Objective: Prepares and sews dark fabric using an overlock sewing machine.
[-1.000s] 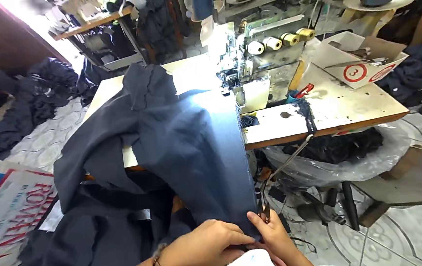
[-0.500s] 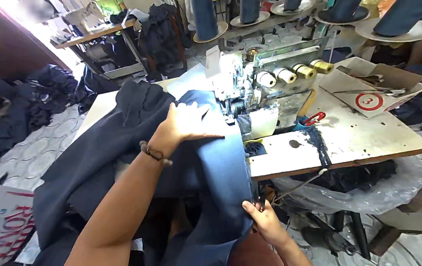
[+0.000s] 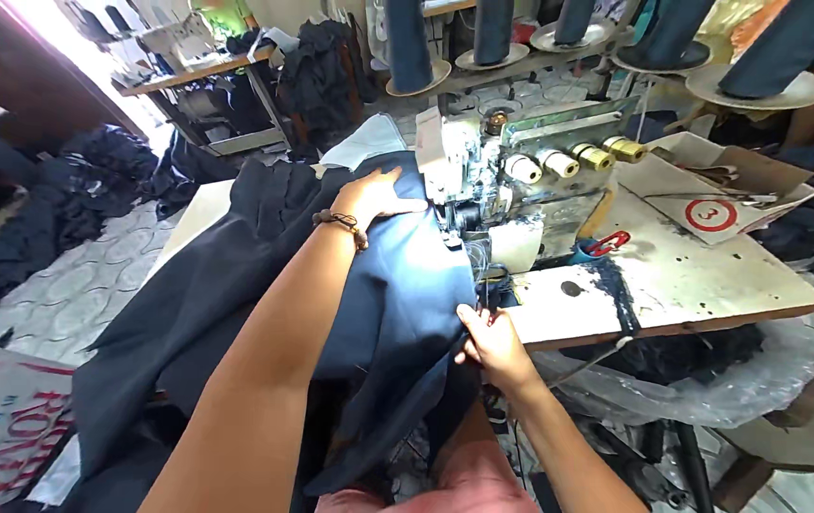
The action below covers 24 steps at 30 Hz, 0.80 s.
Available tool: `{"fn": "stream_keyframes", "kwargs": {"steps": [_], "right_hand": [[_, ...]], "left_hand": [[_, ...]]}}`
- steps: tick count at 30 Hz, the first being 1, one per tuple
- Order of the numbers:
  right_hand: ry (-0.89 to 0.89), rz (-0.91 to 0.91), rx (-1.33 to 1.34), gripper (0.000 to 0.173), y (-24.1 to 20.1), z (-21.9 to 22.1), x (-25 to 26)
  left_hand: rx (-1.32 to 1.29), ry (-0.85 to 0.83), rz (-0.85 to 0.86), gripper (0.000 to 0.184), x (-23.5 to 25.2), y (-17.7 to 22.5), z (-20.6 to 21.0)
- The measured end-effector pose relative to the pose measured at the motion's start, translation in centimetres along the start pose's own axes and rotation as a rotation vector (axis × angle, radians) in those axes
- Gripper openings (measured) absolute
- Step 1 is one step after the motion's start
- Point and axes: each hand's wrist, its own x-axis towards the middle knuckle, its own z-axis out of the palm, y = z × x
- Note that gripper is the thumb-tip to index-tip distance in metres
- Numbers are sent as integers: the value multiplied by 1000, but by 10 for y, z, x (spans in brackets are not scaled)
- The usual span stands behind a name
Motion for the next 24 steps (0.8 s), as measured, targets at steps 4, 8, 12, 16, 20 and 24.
{"fn": "stream_keyframes", "kwargs": {"steps": [4,8,12,16,20,24], "right_hand": [[52,-72,-64,26,2,4,11],[105,-108,-101,26,2,6,14],[93,-95,-105,22,2,4,16],[78,-99,-102,17,4,0,15],[59,-79,-102,17,4,-1,15],[59,-92,-115,19,4,-1,15]], "left_hand": [[-119,384,104,74,-29,7,16],[-164,779,446,28,-119,17,59],[-191,749,559,23,-204,12,112],[-225,397,211,50,-243,-35,104],[-155,-68,-124,71,-243,-61,82],[-74,-183,-169,75,-220,-67,87]]}}
